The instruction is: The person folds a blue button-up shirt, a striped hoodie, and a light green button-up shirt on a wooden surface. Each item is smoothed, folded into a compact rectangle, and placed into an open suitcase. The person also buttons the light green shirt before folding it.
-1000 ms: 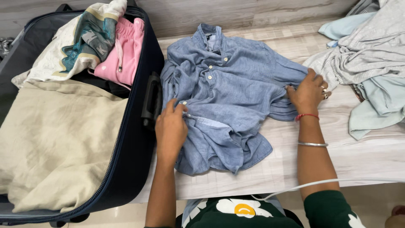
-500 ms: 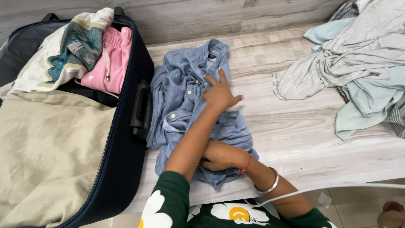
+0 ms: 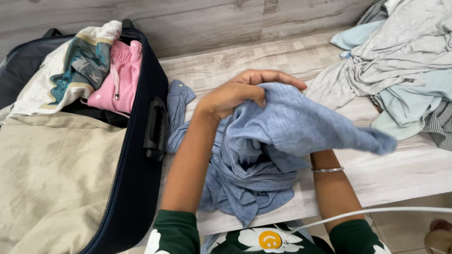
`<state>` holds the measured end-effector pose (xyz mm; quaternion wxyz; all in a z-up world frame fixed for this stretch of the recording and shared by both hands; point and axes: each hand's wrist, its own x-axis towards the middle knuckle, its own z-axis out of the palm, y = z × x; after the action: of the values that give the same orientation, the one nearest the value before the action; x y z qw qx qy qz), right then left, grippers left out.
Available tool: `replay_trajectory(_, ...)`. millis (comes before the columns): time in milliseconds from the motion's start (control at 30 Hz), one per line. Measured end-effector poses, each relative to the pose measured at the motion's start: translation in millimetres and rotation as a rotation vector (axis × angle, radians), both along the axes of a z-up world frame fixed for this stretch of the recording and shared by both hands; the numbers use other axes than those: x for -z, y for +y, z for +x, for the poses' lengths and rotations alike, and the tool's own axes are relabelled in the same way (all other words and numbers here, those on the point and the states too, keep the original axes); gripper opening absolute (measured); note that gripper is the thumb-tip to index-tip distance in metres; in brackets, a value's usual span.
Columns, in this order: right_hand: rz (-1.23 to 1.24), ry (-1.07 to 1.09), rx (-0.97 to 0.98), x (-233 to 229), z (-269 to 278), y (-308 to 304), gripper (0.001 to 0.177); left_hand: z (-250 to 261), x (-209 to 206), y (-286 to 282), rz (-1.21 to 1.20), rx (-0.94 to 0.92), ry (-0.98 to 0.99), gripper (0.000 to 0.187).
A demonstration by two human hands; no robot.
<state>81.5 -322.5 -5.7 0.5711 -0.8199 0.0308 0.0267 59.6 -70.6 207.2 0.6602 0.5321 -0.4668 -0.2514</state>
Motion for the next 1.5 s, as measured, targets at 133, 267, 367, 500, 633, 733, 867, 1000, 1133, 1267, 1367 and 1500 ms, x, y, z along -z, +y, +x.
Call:
replay_trajectory(133,0.626,-0.060,0.039,6.2,11.0,-28.3,0.038,-0.2,-25.9,48.8,0.377,-0.377,-0.423,0.071)
replay_trajectory(267,1.183,-0.318,0.073,-23.0,35.0,-74.2,0.039,17.2,7.5,106.8,0.538,-1.132,-0.969,0.051)
replay_trajectory(367,1.315,-0.546,0.039,-52.0,39.5,-84.3,0.045,24.6,30.2,112.1,0.783,-1.540,-1.024,0.034)
replay_trajectory(500,1.256,-0.730,0.071,-84.9,30.6,-84.6,0.051,29.1,20.7,99.6,0.836,-1.759,-0.878,0.047)
replay_trajectory(633,1.102,-0.763,0.119,-108.8,18.5,-85.3,0.052,4.3,-23.2,105.8,0.090,-1.486,-0.402,0.034)
replay_trajectory(733,0.922,-0.736,0.152,-117.5,3.3,-85.4,0.053,-20.0,-36.9,107.2,-0.133,-1.151,0.115,0.039)
replay_trajectory(867,0.576,-0.655,0.164,-130.5,-11.2,-76.4,0.056,-10.1,-25.1,129.1,-0.007,-1.110,-0.020,0.040)
replay_trajectory(1000,0.119,-0.581,0.153,-161.3,-16.1,-67.4,0.059,35.0,-2.7,160.9,0.260,-1.274,-0.297,0.041)
replay_trajectory(1133,-0.299,-0.556,0.179,-197.4,0.2,-57.4,0.063,104.0,7.5,173.4,0.527,-1.506,-0.555,0.043)
replay_trajectory(1267,-0.594,-0.472,0.218,-212.7,13.5,-55.2,0.067,149.0,0.7,154.2,0.637,-1.745,-0.817,0.045)
replay_trajectory(1367,-0.716,-0.424,0.182,-213.6,17.5,-59.6,0.070,121.2,16.6,124.1,0.200,-1.825,-1.302,0.054)
replay_trajectory(1500,-0.651,-0.065,0.154,-179.5,-0.2,-58.2,0.044,49.3,69.9,97.4,0.776,-1.594,-0.714,0.026)
